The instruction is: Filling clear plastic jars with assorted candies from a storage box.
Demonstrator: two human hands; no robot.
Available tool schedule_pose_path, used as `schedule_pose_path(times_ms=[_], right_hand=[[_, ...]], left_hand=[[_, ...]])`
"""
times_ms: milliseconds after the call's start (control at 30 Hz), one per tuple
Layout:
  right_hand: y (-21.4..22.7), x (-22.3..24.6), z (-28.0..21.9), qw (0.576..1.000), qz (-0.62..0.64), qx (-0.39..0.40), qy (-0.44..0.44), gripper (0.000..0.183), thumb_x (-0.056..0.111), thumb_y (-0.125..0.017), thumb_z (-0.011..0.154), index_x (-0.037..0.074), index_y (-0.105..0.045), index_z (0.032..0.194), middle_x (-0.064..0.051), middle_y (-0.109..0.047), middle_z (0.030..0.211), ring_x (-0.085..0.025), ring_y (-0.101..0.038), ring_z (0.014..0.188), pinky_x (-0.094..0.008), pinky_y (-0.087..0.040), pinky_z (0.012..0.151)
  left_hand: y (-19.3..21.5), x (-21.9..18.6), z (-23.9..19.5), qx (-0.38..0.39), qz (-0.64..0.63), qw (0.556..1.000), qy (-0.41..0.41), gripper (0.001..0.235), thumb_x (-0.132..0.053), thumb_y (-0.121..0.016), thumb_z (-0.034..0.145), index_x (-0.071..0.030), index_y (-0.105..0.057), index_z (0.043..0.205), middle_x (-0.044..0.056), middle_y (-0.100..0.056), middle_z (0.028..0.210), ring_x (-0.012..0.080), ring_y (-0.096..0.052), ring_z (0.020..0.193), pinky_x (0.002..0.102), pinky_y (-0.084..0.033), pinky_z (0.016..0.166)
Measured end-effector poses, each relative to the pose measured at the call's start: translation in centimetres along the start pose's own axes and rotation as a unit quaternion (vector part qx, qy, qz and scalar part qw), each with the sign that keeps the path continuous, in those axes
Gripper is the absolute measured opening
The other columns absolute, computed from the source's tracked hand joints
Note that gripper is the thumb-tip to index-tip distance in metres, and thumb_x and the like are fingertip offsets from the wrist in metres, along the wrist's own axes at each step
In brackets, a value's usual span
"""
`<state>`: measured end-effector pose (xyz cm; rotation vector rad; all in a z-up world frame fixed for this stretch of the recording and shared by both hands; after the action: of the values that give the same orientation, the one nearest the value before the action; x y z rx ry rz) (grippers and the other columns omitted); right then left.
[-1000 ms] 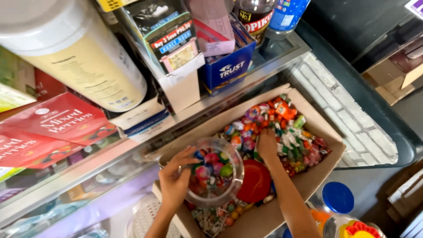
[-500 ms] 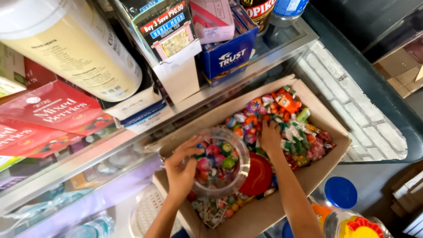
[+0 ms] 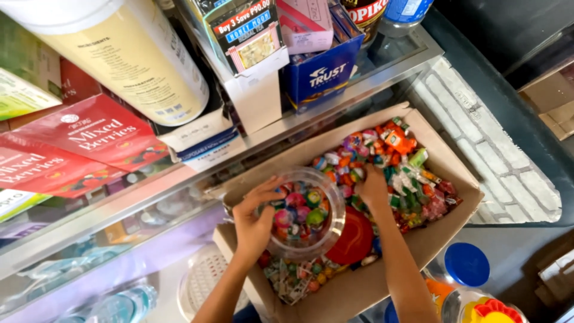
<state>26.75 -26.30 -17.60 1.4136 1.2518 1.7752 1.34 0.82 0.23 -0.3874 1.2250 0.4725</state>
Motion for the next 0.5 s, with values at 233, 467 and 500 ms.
schedule_pose_path(times_ms=[233,467,500], right_hand=[[-2.2,2.5,-0.2,0.977,0.135,0.048,0.160,0.061,0.015,-0.082,0.078,0.009,-0.057,0.133,-0.024,-0.054,0.134,-0.042,-0.054,0.121,-0.050,-0.049,0.097],[-5.3,4.0,-2.1,0.985,-0.112,0.085,0.102,0.061,0.000,-0.058,0.090,0.024,-0.055,0.146,-0.017,-0.031,0.157,-0.047,-0.048,0.126,-0.052,-0.054,0.090],[-5.1,4.5,-2.4,0.987,-0.112,0.104,0.056,0.053,0.003,-0.057,0.094,0.022,-0.054,0.143,-0.014,-0.034,0.154,-0.046,-0.046,0.132,-0.053,-0.056,0.087]], left_hand=[[-0.1,-0.5,0.2,-0.008,0.011,1.000,-0.008,0.035,0.011,-0.051,0.074,-0.001,-0.076,0.095,0.016,-0.076,0.124,0.0323,-0.063,0.135,0.042,-0.044,0.117],[-0.4,-0.4,0.2,-0.007,0.011,1.000,-0.017,0.032,0.011,-0.054,0.077,-0.002,-0.077,0.095,0.015,-0.076,0.124,0.0323,-0.064,0.134,0.043,-0.045,0.116],[-0.4,-0.4,0.2,-0.006,0.003,1.000,-0.016,0.032,0.011,-0.053,0.077,-0.001,-0.076,0.095,0.015,-0.075,0.125,0.0323,-0.063,0.134,0.043,-0.045,0.116]])
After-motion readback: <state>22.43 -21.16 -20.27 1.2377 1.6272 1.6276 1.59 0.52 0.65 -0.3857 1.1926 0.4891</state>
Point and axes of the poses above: each hand's wrist, its own z-axis towards the middle knuckle, its own y-axis out of the back of the hand, x = y × z, the point moved 1 cm from there along z, towards the middle knuckle
